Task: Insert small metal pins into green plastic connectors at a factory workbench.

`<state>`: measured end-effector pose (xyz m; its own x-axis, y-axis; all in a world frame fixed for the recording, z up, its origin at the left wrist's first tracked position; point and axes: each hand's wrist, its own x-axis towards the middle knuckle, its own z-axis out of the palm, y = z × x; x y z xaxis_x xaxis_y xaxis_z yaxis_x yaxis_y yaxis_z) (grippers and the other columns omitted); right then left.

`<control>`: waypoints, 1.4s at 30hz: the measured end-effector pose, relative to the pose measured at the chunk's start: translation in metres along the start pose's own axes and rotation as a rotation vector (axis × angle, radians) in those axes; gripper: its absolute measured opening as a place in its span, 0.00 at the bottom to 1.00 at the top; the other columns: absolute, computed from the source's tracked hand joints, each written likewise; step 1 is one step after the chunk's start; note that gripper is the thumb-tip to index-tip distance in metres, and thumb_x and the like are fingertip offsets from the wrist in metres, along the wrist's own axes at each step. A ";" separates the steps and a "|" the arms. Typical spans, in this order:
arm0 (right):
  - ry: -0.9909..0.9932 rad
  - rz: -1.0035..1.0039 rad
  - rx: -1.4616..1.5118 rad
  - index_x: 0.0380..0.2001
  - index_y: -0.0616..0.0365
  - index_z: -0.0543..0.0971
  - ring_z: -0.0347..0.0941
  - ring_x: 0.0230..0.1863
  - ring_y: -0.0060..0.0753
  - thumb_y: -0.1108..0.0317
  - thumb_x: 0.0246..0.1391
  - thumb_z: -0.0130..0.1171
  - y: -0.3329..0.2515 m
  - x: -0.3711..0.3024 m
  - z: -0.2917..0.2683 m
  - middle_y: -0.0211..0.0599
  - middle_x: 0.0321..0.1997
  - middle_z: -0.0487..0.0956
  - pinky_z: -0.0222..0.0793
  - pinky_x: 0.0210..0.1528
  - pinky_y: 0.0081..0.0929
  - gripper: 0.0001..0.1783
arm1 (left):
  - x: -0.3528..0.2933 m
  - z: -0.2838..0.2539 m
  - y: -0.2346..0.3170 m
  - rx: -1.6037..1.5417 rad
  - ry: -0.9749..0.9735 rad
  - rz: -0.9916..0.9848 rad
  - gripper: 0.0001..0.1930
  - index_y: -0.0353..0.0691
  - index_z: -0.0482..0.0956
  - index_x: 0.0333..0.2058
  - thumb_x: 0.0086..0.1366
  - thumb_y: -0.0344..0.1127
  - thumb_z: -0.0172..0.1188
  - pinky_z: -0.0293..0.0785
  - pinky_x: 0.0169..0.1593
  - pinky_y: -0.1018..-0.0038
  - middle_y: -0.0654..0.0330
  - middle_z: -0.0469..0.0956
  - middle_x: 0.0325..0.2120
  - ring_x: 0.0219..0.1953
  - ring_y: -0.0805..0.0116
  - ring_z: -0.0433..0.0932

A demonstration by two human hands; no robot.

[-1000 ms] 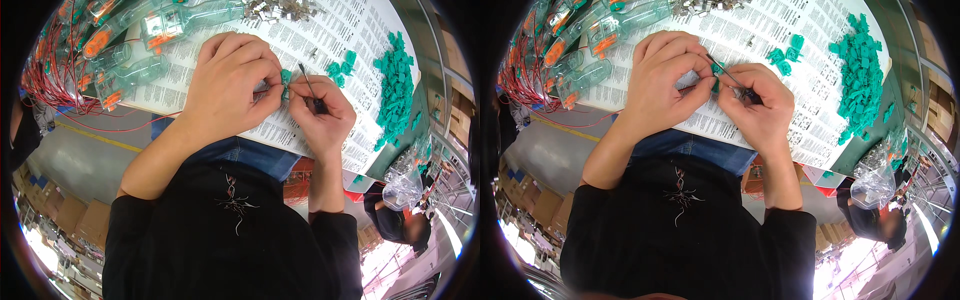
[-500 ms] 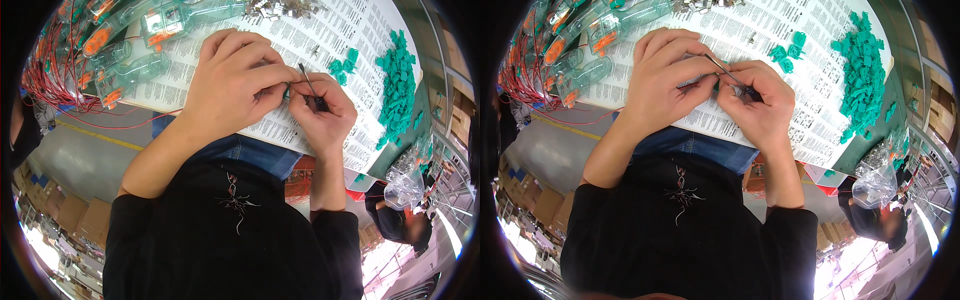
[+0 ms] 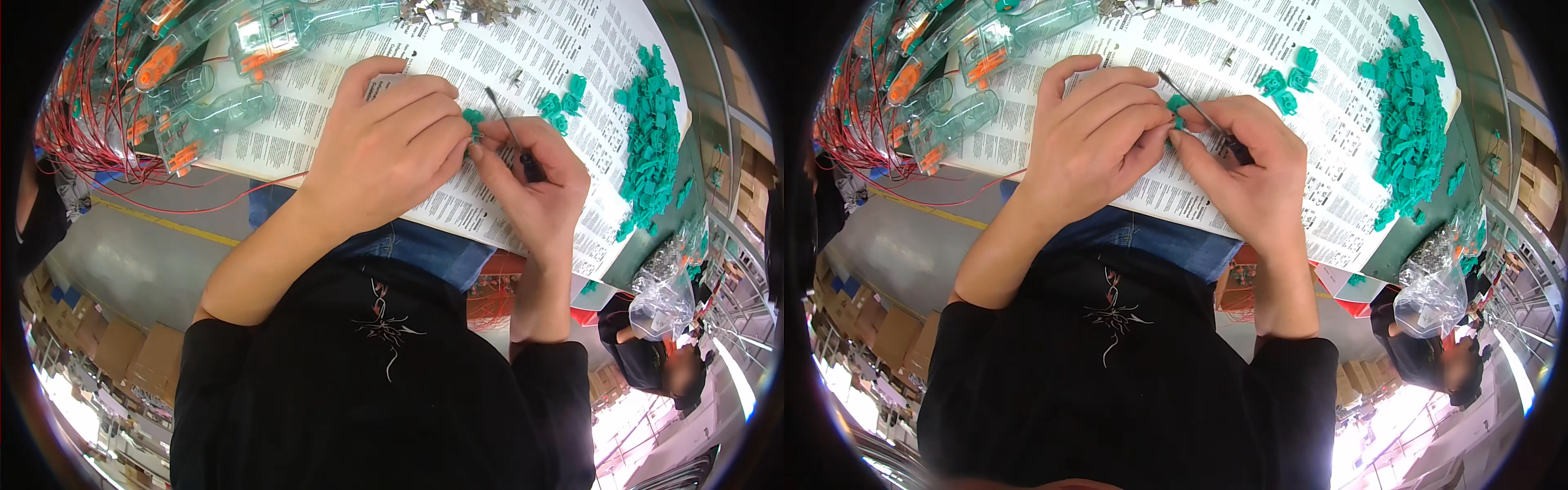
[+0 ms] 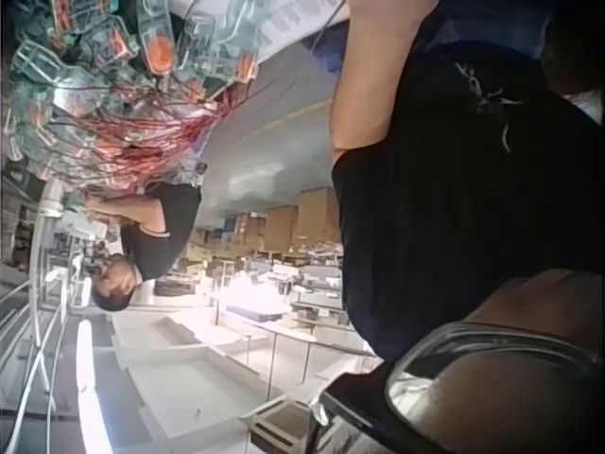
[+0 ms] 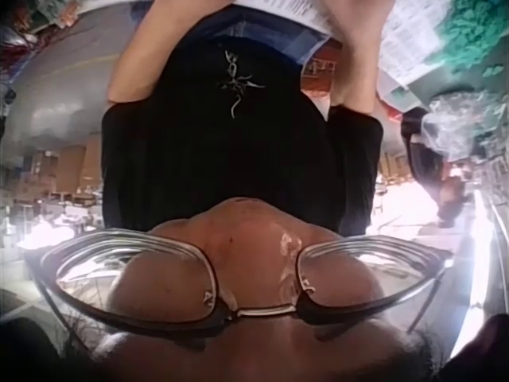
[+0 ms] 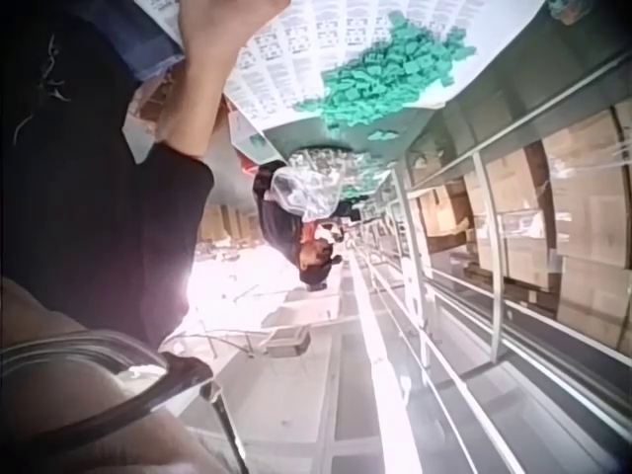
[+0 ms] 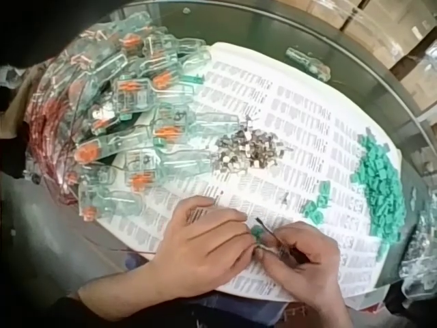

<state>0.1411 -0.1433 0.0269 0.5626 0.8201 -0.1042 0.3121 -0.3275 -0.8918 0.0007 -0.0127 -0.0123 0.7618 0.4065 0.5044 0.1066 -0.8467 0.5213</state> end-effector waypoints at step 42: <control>-0.090 -0.354 -0.233 0.33 0.60 0.86 0.78 0.30 0.26 0.78 0.48 0.72 0.016 0.007 -0.006 0.31 0.34 0.81 0.73 0.31 0.21 0.07 | 0.006 -0.024 -0.015 -0.182 -0.318 -0.099 0.14 0.48 0.85 0.37 0.50 0.35 0.76 0.64 0.62 0.64 0.73 0.84 0.48 0.58 0.65 0.76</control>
<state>0.1546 -0.1456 0.0145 0.3242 0.9352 0.1427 0.6439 -0.1076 -0.7575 -0.0116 0.0109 -0.0007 0.9170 0.3319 0.2211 0.0961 -0.7219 0.6853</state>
